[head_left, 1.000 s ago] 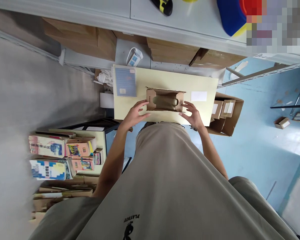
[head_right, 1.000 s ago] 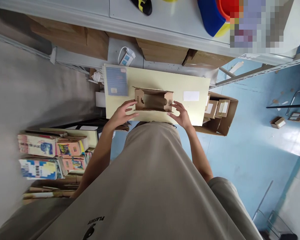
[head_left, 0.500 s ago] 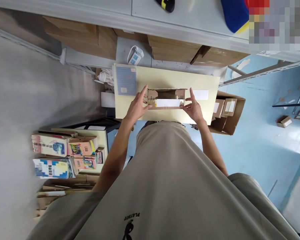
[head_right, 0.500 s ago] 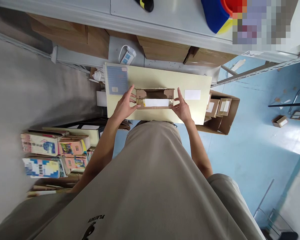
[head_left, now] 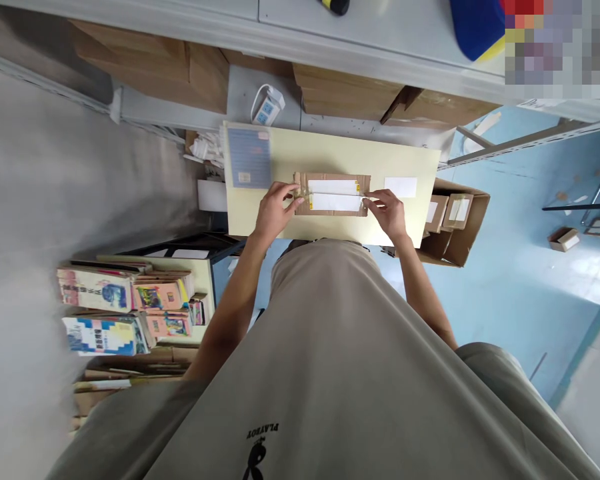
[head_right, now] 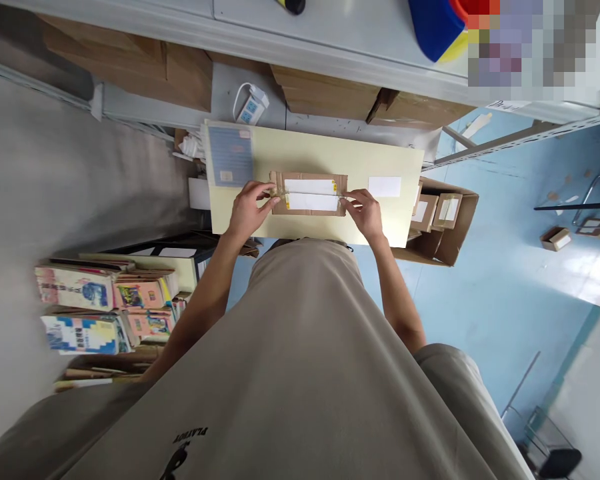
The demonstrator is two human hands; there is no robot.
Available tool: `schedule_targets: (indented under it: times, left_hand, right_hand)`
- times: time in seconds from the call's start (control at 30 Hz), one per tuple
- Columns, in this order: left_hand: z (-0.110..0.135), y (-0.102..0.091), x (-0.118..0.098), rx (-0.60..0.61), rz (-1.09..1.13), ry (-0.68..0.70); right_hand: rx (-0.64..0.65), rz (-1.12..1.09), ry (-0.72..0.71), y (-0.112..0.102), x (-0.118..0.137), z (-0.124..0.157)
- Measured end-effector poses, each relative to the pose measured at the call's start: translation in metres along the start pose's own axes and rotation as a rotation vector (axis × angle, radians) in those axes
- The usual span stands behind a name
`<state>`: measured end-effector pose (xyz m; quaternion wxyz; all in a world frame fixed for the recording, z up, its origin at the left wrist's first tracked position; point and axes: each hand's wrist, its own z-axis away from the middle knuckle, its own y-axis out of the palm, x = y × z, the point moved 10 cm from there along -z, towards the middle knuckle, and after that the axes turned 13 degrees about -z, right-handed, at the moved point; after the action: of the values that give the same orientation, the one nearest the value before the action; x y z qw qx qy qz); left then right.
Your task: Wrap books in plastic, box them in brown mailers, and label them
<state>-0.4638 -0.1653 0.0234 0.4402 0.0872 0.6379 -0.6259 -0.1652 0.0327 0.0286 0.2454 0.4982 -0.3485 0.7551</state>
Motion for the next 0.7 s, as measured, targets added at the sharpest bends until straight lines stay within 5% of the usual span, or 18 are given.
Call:
schedule_targets:
  times: [0.33,0.57,0.7]
  left_hand:
    - [-0.009,0.015,0.023,-0.112,0.119,-0.163]
    - [-0.009,0.05,0.054,-0.033,0.142,-0.325]
    - [-0.013,0.06,0.047,-0.064,0.205,-0.321]
  right_hand:
    - [-0.079,-0.027,0.208,0.003,-0.019,-0.015]
    - [-0.168,0.11,0.207,0.002,-0.018,-0.016]
    - [-0.163,-0.012,0.179,-0.003,-0.028,-0.014]
